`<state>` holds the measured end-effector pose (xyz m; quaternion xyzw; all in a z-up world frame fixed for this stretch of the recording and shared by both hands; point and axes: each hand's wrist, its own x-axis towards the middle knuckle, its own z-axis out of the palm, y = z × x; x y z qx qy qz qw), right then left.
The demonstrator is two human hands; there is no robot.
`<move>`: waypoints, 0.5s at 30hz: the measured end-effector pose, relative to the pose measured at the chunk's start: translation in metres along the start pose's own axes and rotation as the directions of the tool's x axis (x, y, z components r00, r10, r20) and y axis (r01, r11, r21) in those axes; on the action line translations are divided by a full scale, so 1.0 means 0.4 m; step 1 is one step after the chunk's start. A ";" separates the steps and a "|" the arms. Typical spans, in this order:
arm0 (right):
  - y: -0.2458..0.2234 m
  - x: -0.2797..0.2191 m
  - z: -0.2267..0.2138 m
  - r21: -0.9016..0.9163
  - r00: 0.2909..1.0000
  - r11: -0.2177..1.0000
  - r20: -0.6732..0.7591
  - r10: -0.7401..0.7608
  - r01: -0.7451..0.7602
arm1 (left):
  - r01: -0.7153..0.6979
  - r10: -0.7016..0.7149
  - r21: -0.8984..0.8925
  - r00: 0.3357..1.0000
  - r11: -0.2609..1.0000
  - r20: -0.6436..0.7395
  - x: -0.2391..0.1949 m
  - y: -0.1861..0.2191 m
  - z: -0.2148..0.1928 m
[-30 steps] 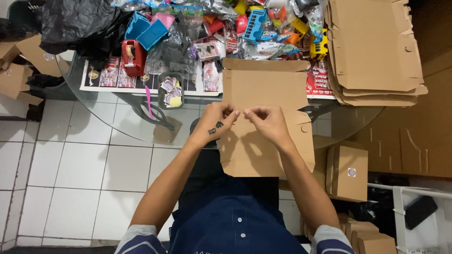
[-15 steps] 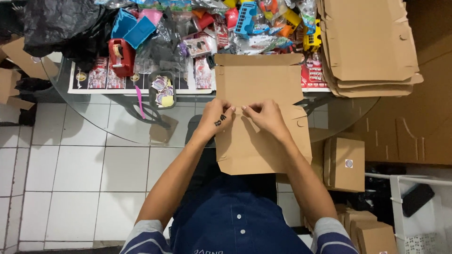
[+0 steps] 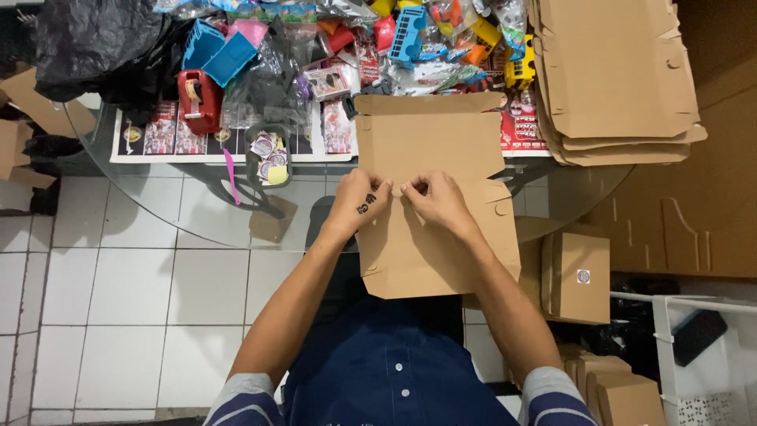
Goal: The person assembles a flat cardboard box by folding the side flaps and securing them with adhesive tape. They use a red tape dispenser to apply tape to the seams and press the flaps down to form the box structure.
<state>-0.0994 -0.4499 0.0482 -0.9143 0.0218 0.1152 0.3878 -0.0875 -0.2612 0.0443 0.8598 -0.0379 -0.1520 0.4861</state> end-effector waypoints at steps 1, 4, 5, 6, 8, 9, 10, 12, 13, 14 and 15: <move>0.006 0.003 -0.001 -0.001 1.000 1.000 -0.004 -0.001 0.001 | -0.004 0.004 0.000 1.000 1.000 0.000 -0.004 0.019 -0.012; 0.025 0.009 0.000 0.021 1.000 1.000 0.005 -0.013 0.013 | 0.036 -0.036 -0.011 0.999 0.999 -0.025 -0.014 0.051 -0.036; 0.029 0.011 0.000 0.020 1.000 1.000 0.012 -0.005 0.005 | 0.033 -0.033 -0.032 0.999 0.999 -0.009 -0.012 0.047 -0.040; 0.032 0.013 0.001 0.019 1.000 1.000 0.019 0.003 -0.003 | 0.030 -0.030 -0.054 1.000 0.998 0.006 -0.010 0.043 -0.044; 0.022 0.012 -0.002 0.009 1.000 1.000 0.031 -0.003 0.003 | 0.025 -0.024 -0.033 0.999 0.999 0.022 -0.014 0.031 -0.037; 0.015 0.013 -0.005 -0.003 0.999 1.000 0.040 -0.009 0.009 | 0.018 -0.017 -0.013 0.999 1.000 0.040 -0.014 0.027 -0.035; 0.012 0.019 -0.006 -0.002 0.999 1.000 0.040 -0.011 0.011 | 0.017 -0.017 -0.013 0.999 1.000 0.037 -0.016 0.034 -0.041; 0.012 0.021 -0.004 -0.050 0.998 0.998 0.057 -0.019 0.021 | -0.019 0.019 0.001 0.999 1.000 0.035 -0.027 0.044 -0.046; 0.007 0.021 -0.006 -0.050 0.998 0.999 0.055 -0.018 0.021 | -0.020 0.020 0.002 0.999 1.000 0.036 -0.025 0.037 -0.040; 0.001 0.020 -0.007 -0.067 0.998 0.998 0.059 -0.013 0.017 | -0.025 0.025 0.009 0.999 1.000 0.029 -0.023 0.030 -0.034; -0.007 0.023 -0.012 -0.085 0.998 0.996 0.060 -0.010 0.015 | -0.033 0.033 0.017 0.999 0.999 0.020 -0.017 0.025 -0.030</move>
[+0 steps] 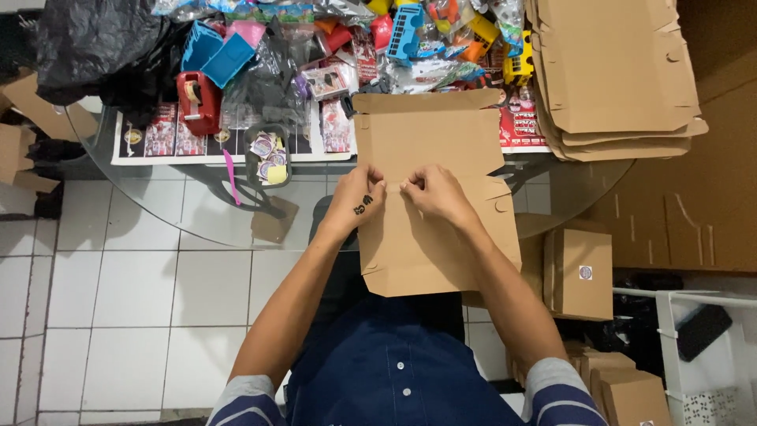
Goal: The person assembles a flat cardboard box by folding the side flaps and securing them with adhesive tape. They use a red tape dispenser to apply tape to the seams and press the flaps down to form the box structure.
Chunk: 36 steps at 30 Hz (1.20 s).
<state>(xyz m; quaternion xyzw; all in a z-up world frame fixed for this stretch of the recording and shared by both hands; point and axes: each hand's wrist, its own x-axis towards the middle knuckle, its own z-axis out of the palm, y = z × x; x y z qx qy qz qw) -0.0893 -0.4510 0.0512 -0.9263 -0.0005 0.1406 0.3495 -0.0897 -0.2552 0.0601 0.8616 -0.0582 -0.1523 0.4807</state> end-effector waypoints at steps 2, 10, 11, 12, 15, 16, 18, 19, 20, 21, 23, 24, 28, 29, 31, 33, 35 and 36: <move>-0.010 -0.003 -0.005 -0.019 1.000 1.000 0.008 -0.003 0.003 | -0.004 0.004 0.000 1.000 1.000 -0.003 0.003 -0.007 0.006; 0.022 0.025 0.023 -0.067 1.000 0.998 0.004 -0.002 0.002 | -0.001 0.002 0.051 1.000 0.999 -0.016 -0.001 -0.001 0.008; 0.015 0.021 0.021 -0.077 1.000 0.997 0.003 0.010 -0.010 | 0.008 -0.007 0.049 1.000 0.999 -0.021 0.002 -0.004 0.011; 0.008 0.017 0.020 -0.086 1.000 0.996 0.003 0.023 -0.023 | 0.019 -0.018 0.049 1.000 0.999 -0.026 0.004 -0.007 0.013; 0.017 0.026 0.027 -0.071 1.000 0.997 -0.008 0.030 -0.031 | -0.001 0.002 0.041 1.000 0.999 -0.023 0.008 -0.011 0.012; 0.007 0.021 0.023 -0.070 0.999 0.997 -0.008 0.032 -0.033 | -0.001 0.002 0.041 1.000 0.999 -0.021 0.008 -0.010 0.011; -0.011 0.010 0.014 -0.074 0.998 0.996 -0.015 0.053 -0.054 | -0.004 0.004 0.050 1.000 0.999 -0.018 0.007 -0.005 0.011; -0.010 0.007 0.014 -0.074 0.998 0.996 -0.017 0.056 -0.057 | -0.005 0.006 0.050 1.000 0.999 -0.014 0.007 -0.005 0.012; -0.012 0.007 0.014 -0.076 0.998 0.995 -0.013 0.059 -0.059 | -0.006 0.007 0.054 1.000 0.999 -0.016 0.007 -0.005 0.010; -0.014 0.008 0.014 -0.079 0.998 0.995 -0.010 0.061 -0.061 | -0.008 0.009 0.058 1.000 0.998 -0.017 0.008 -0.005 0.009; -0.018 0.009 0.012 -0.082 0.998 0.995 -0.012 0.055 -0.056 | -0.007 0.008 0.049 1.000 0.999 -0.022 0.007 0.002 0.008; -0.019 0.008 0.013 -0.084 0.999 0.995 -0.015 0.051 -0.052 | -0.006 0.007 0.042 1.000 0.999 -0.025 0.004 0.005 0.009; 0.014 0.037 0.027 -0.078 0.999 0.996 -0.013 0.041 -0.042 | 0.067 -0.065 0.041 0.997 0.997 -0.043 0.010 0.020 0.003; 0.013 0.041 0.024 -0.079 0.999 0.996 -0.015 0.046 -0.047 | 0.061 -0.059 0.024 0.997 0.998 -0.050 0.014 0.018 0.003; 0.008 0.033 0.023 -0.078 0.998 0.995 -0.010 0.059 -0.060 | 0.063 -0.063 0.005 0.997 0.998 -0.050 0.011 0.012 0.011; -0.013 0.026 0.012 -0.094 0.998 0.993 -0.032 0.061 -0.064 | 0.064 -0.060 0.075 0.997 0.995 -0.057 0.016 0.015 0.013; -0.014 0.027 0.011 -0.096 0.998 0.993 -0.030 0.059 -0.061 | 0.066 -0.061 0.076 0.996 0.995 -0.061 0.005 0.026 0.006; -0.014 0.028 0.009 -0.098 0.998 0.993 -0.030 0.061 -0.063 | 0.066 -0.061 0.077 0.996 0.995 -0.061 0.001 0.032 0.005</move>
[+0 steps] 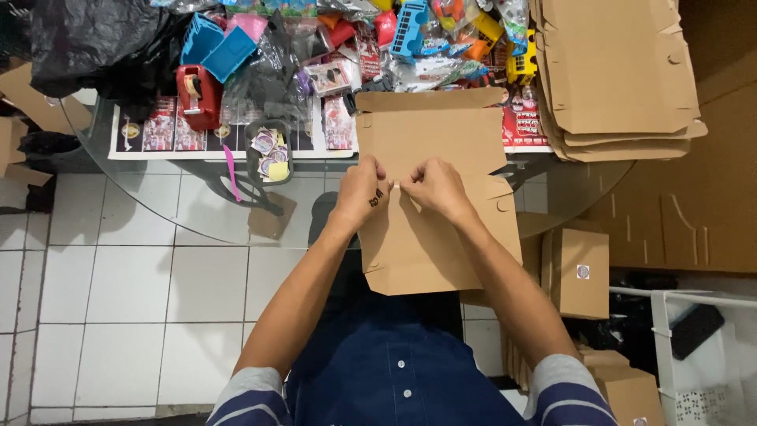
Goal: The person assembles a flat cardboard box by folding the side flaps and securing them with adhesive tape. They use a red tape dispenser to apply tape to the seams and press the flaps down to form the box structure.
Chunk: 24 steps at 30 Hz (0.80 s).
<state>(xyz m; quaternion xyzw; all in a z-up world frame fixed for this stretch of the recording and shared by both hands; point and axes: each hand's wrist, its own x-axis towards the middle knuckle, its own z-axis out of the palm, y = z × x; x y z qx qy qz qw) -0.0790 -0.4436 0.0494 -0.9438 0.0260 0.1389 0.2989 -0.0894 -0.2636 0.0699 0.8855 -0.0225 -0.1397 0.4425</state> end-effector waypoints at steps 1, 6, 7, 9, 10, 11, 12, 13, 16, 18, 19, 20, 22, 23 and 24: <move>-0.011 -0.004 -0.007 -0.001 1.000 1.000 -0.002 -0.001 0.001 | -0.002 0.002 -0.001 1.000 1.000 -0.001 0.004 0.003 0.000; -0.016 -0.014 -0.003 0.016 1.000 1.000 -0.024 0.017 -0.017 | 0.030 -0.030 0.002 1.000 1.000 0.009 0.008 0.000 0.011; -0.023 -0.024 -0.005 0.016 1.000 1.000 -0.025 0.016 -0.016 | 0.029 -0.029 0.002 1.000 1.000 0.008 0.007 -0.002 0.013; -0.040 -0.035 -0.014 0.006 0.999 1.000 -0.032 0.028 -0.028 | 0.047 -0.048 0.045 0.999 0.998 0.020 0.011 -0.004 0.013; -0.039 -0.036 -0.011 0.006 0.999 0.999 -0.030 0.031 -0.031 | 0.049 -0.050 0.045 0.998 0.998 0.023 0.012 -0.007 0.016; -0.038 -0.037 -0.007 0.008 0.999 0.999 -0.040 0.031 -0.031 | 0.051 -0.052 0.042 0.998 0.998 0.020 0.014 -0.010 0.019; -0.037 -0.036 -0.004 0.012 0.998 1.000 -0.053 0.030 -0.029 | 0.051 -0.051 0.040 0.999 0.998 0.015 0.018 -0.012 0.021; -0.033 -0.036 0.001 0.013 0.998 0.999 -0.053 0.032 -0.032 | 0.050 -0.051 0.041 0.999 0.998 0.018 0.015 -0.011 0.021; -0.028 -0.031 0.010 0.018 0.997 0.999 -0.072 0.040 -0.039 | 0.022 -0.023 0.009 1.000 1.000 0.016 0.013 -0.009 0.018; -0.025 -0.030 0.013 -0.002 0.996 0.999 -0.083 0.042 -0.043 | -0.020 0.020 0.015 1.000 1.000 0.019 0.014 -0.018 0.020; -0.009 -0.018 0.017 -0.003 0.996 0.999 -0.081 0.040 -0.041 | -0.018 0.018 0.014 1.000 1.000 0.017 0.019 -0.024 0.021; 0.009 -0.009 0.022 0.006 0.995 1.000 -0.099 0.030 -0.030 | -0.022 0.022 0.012 1.000 1.000 0.016 0.022 -0.030 0.024; 0.034 -0.002 0.026 0.014 0.993 1.000 -0.116 0.022 -0.021 | -0.026 0.026 0.011 1.000 1.000 0.017 0.030 -0.044 0.032; 0.040 -0.005 0.024 0.021 0.993 0.999 -0.118 0.031 -0.029 | -0.039 0.039 0.005 0.999 0.999 0.009 0.035 -0.052 0.037; 0.043 -0.001 0.018 0.026 0.992 0.999 -0.124 0.035 -0.032 | -0.056 0.056 0.000 0.998 0.998 -0.004 0.046 -0.057 0.038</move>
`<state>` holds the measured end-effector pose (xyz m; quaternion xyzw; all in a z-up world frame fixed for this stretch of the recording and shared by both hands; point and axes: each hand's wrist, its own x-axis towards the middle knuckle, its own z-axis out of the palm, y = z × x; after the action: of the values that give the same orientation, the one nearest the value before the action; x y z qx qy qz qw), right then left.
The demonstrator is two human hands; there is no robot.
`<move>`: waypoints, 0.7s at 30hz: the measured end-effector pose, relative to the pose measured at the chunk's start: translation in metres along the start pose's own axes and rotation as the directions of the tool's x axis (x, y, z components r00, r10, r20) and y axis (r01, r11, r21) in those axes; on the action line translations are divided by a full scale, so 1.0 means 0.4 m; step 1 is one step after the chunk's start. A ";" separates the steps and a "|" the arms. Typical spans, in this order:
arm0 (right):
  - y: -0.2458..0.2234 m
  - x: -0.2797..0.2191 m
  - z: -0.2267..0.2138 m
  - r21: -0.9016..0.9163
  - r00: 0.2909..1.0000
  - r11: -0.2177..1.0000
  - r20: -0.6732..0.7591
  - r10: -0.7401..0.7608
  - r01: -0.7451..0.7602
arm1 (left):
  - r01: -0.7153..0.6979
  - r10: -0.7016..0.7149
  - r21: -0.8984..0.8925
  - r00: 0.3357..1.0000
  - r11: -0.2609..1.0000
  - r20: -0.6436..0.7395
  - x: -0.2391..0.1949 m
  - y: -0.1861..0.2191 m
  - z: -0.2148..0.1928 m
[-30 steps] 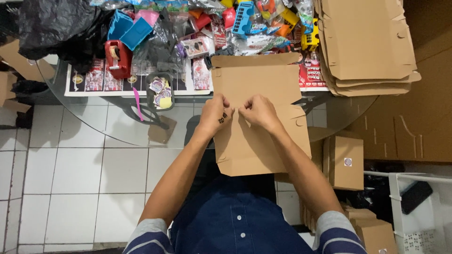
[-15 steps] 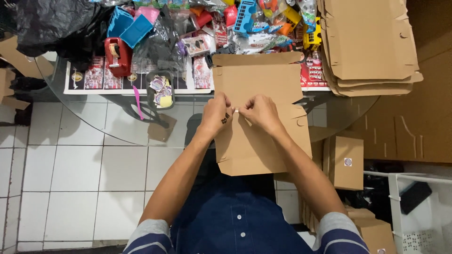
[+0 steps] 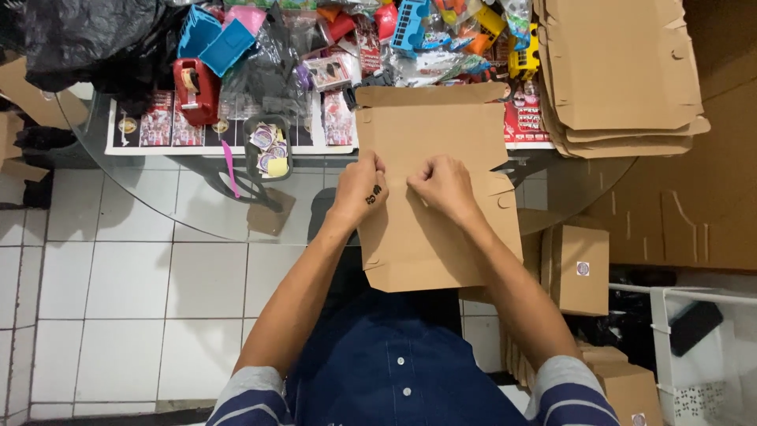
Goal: The person assembles a flat cardboard box by folding the side flaps and securing them with adhesive tape. They use a red tape dispenser to apply tape to the seams and press the flaps down to form the box structure.
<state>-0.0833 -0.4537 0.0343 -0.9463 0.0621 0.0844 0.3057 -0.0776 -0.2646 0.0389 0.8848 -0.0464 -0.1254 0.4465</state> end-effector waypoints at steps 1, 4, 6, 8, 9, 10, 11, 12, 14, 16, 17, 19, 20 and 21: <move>-0.034 -0.018 -0.025 -0.001 1.000 1.000 -0.004 -0.003 0.003 | -0.004 0.004 0.000 1.000 1.000 -0.003 -0.008 0.017 -0.009; -0.110 -0.066 -0.075 -0.005 0.998 1.000 0.061 0.025 -0.025 | 0.048 -0.048 -0.015 0.999 0.999 0.010 -0.033 0.047 -0.023; -0.133 -0.080 -0.083 0.003 0.999 1.000 0.038 -0.002 0.002 | -0.011 0.011 0.039 1.000 0.999 -0.019 -0.037 0.047 -0.023; -0.112 -0.062 -0.067 0.007 0.999 1.000 0.046 -0.005 0.005 | -0.001 0.002 0.052 1.000 0.999 -0.014 -0.036 0.042 -0.025; -0.102 -0.053 -0.060 0.010 0.999 1.000 0.052 -0.007 0.007 | 0.005 -0.004 0.063 1.000 0.998 -0.009 -0.035 0.040 -0.027; -0.092 -0.047 -0.056 0.010 0.999 1.000 0.049 -0.010 0.009 | 0.001 0.000 0.064 1.000 0.998 -0.012 -0.036 0.042 -0.030; -0.083 -0.041 -0.052 0.013 0.998 1.000 0.055 -0.017 0.016 | -0.007 0.007 0.042 1.000 0.999 -0.007 -0.038 0.042 -0.033; -0.073 -0.036 -0.045 0.016 0.998 1.000 0.064 -0.024 0.023 | -0.012 0.012 0.020 1.000 1.000 -0.002 -0.042 0.041 -0.034; -0.059 -0.026 -0.045 0.011 0.997 1.000 0.073 -0.030 0.029 | 0.019 -0.019 -0.022 1.000 1.000 0.011 -0.054 0.056 -0.047; -0.047 -0.023 -0.046 0.005 0.996 0.999 0.083 -0.033 0.033 | 0.051 -0.050 -0.065 0.998 0.997 0.030 -0.066 0.080 -0.057; -0.043 -0.025 -0.047 0.019 0.996 0.999 0.082 -0.040 0.038 | 0.047 -0.047 -0.006 0.999 0.999 0.019 -0.072 0.097 -0.062; -0.045 -0.026 -0.047 0.031 0.996 0.998 0.078 -0.052 0.050 | 0.040 -0.040 0.053 0.999 0.998 0.003 -0.063 0.095 -0.055; -0.048 -0.030 -0.044 0.028 0.997 0.999 0.070 -0.039 0.037 | 0.043 -0.044 0.038 0.999 0.998 0.005 -0.050 0.077 -0.042; -0.052 -0.034 -0.041 0.026 0.998 0.999 0.063 -0.026 0.025 | 0.046 -0.047 0.023 0.999 0.999 0.008 -0.037 0.058 -0.029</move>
<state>-0.0913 -0.4458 0.0618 -0.9401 0.0415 0.1095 0.3203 -0.0882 -0.2666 0.0669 0.8901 -0.0292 -0.1392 0.4331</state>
